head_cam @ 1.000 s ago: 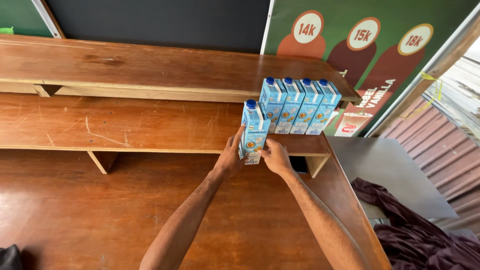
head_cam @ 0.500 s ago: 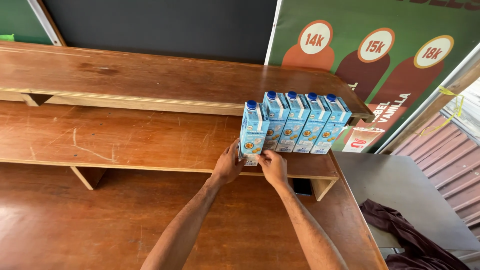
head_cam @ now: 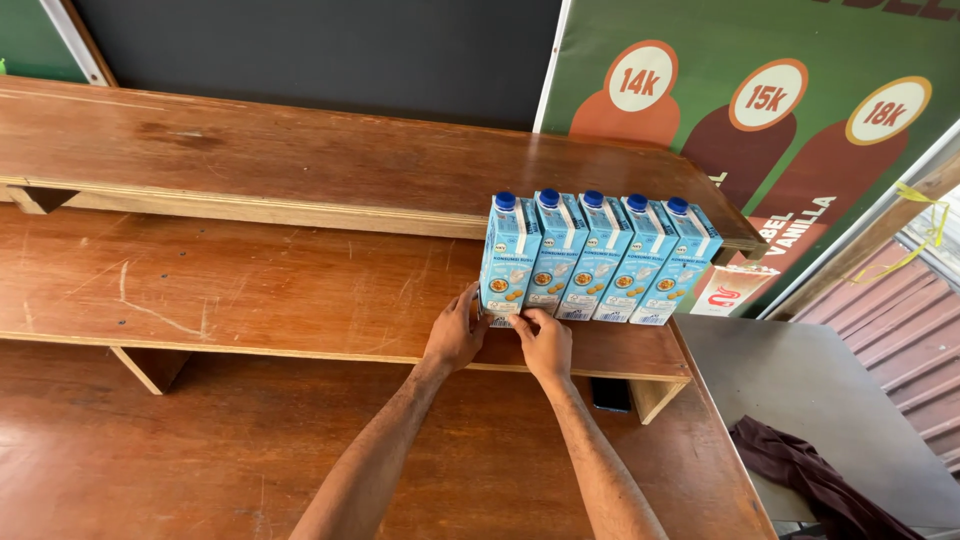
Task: Cleaning a milk carton with a cloth and placing it on a shelf.
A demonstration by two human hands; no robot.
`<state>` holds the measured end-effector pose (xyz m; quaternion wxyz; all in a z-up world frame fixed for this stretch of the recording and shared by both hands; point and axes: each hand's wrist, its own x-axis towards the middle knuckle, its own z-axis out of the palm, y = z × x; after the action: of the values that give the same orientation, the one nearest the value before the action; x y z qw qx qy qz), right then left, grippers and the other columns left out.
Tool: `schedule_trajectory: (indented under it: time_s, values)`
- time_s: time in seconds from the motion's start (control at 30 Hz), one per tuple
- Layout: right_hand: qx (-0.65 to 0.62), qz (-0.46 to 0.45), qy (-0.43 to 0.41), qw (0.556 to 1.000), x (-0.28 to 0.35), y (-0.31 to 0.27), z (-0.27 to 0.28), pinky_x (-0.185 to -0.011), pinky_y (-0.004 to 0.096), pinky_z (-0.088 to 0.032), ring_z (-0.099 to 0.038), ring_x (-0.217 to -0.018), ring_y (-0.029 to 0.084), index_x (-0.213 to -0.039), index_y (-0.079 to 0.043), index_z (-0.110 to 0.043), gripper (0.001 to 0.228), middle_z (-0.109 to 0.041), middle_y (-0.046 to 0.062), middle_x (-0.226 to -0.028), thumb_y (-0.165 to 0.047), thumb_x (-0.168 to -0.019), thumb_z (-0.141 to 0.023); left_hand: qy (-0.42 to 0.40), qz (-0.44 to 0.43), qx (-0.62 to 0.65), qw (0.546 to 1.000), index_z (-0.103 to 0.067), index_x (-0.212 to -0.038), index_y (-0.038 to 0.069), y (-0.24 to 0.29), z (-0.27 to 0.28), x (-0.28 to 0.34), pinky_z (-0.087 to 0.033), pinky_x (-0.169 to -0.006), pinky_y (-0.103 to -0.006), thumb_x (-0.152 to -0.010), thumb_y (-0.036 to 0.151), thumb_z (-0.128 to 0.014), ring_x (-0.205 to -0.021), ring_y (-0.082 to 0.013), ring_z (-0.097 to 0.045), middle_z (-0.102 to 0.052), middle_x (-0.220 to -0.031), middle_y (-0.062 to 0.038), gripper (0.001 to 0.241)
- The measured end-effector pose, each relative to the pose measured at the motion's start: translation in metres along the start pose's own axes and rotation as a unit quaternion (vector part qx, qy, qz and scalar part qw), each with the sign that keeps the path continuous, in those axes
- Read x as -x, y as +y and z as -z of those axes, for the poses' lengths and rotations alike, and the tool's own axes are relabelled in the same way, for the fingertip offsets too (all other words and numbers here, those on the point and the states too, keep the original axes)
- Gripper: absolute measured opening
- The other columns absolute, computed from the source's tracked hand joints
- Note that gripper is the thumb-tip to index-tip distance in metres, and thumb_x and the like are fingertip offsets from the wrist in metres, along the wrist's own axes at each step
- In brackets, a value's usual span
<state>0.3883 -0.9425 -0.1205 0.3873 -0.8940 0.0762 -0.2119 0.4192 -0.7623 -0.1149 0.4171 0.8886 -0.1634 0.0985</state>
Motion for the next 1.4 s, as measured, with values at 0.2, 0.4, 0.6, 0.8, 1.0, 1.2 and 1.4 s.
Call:
schedule_trajectory:
  time_s: [0.2, 0.4, 0.6, 0.8, 1.0, 1.2, 1.4]
  values:
    - [0.036, -0.006, 0.049, 0.998, 0.005, -0.013, -0.003, -0.088, 0.048, -0.06, -0.074, -0.102, 0.032, -0.105, -0.02, -0.078, 0.033, -0.079, 0.011, -0.103, -0.049, -0.09, -0.074, -0.014, 0.031, -0.027, 0.999, -0.039, -0.156, 0.021, 0.004, 0.0, -0.008, -0.053, -0.104, -0.054, -0.096, 0.044, -0.06, -0.126, -0.0406, -0.061, -0.057, -0.144, -0.016, 0.068]
    - [0.093, -0.034, 0.053, 0.994, 0.0, -0.008, -0.016, -0.088, 0.045, -0.06, -0.074, -0.102, 0.028, -0.104, -0.027, -0.077, 0.027, -0.079, 0.004, -0.103, -0.05, -0.091, -0.072, -0.025, 0.058, -0.079, 0.995, -0.037, -0.157, 0.027, 0.008, 0.001, -0.011, -0.054, -0.103, -0.0539, -0.099, 0.05, -0.053, -0.124, -0.0391, -0.063, -0.058, -0.146, -0.012, 0.064]
    - [0.097, -0.037, 0.069, 0.992, 0.001, -0.007, -0.021, -0.083, 0.047, -0.06, -0.075, -0.099, 0.03, -0.1, -0.028, -0.076, 0.022, -0.079, 0.003, -0.1, -0.047, -0.09, -0.073, -0.039, 0.06, -0.111, 0.991, -0.033, -0.159, 0.028, 0.007, 0.001, -0.014, -0.055, -0.099, -0.0531, -0.102, 0.05, -0.046, -0.121, -0.0389, -0.065, -0.059, -0.144, -0.012, 0.063]
    - [0.094, -0.011, 0.104, 0.99, 0.005, -0.015, -0.018, -0.081, 0.05, -0.061, -0.074, -0.096, 0.034, -0.098, -0.022, -0.072, 0.024, -0.075, 0.006, -0.1, -0.042, -0.088, -0.077, -0.047, 0.052, -0.104, 0.992, -0.02, -0.162, 0.026, 0.021, 0.01, -0.006, -0.054, -0.101, -0.0551, -0.106, 0.038, -0.04, -0.122, -0.0411, -0.064, -0.061, -0.138, -0.018, 0.06]
    - [0.105, -0.008, 0.115, 0.988, 0.002, -0.004, -0.028, -0.079, 0.049, -0.06, -0.074, -0.094, 0.033, -0.099, -0.022, -0.067, 0.024, -0.073, 0.003, -0.098, -0.042, -0.088, -0.076, -0.046, 0.033, -0.092, 0.994, -0.01, -0.162, 0.027, 0.032, 0.018, -0.003, -0.052, -0.106, -0.0558, -0.107, 0.033, -0.039, -0.13, -0.0423, -0.058, -0.054, -0.145, -0.019, 0.062]
    - [0.133, 0.002, 0.11, 0.985, 0.003, -0.004, -0.029, -0.079, 0.047, -0.061, -0.074, -0.094, 0.029, -0.102, -0.027, -0.065, 0.025, -0.072, -0.002, -0.098, -0.045, -0.089, -0.074, -0.037, 0.018, -0.121, 0.992, -0.008, -0.164, 0.028, 0.026, 0.012, -0.004, -0.052, -0.107, -0.0553, -0.11, 0.029, -0.035, -0.132, -0.0415, -0.056, -0.052, -0.149, -0.021, 0.061]
    - [0.141, 0.004, 0.109, 0.984, 0.002, -0.005, -0.029, -0.077, 0.047, -0.061, -0.075, -0.092, 0.029, -0.1, -0.028, -0.066, 0.021, -0.072, -0.002, -0.097, -0.044, -0.089, -0.074, -0.036, 0.024, -0.131, 0.99, -0.008, -0.165, 0.027, 0.017, 0.005, -0.007, -0.052, -0.107, -0.0538, -0.109, 0.031, -0.037, -0.132, -0.0396, -0.057, -0.053, -0.148, -0.019, 0.063]
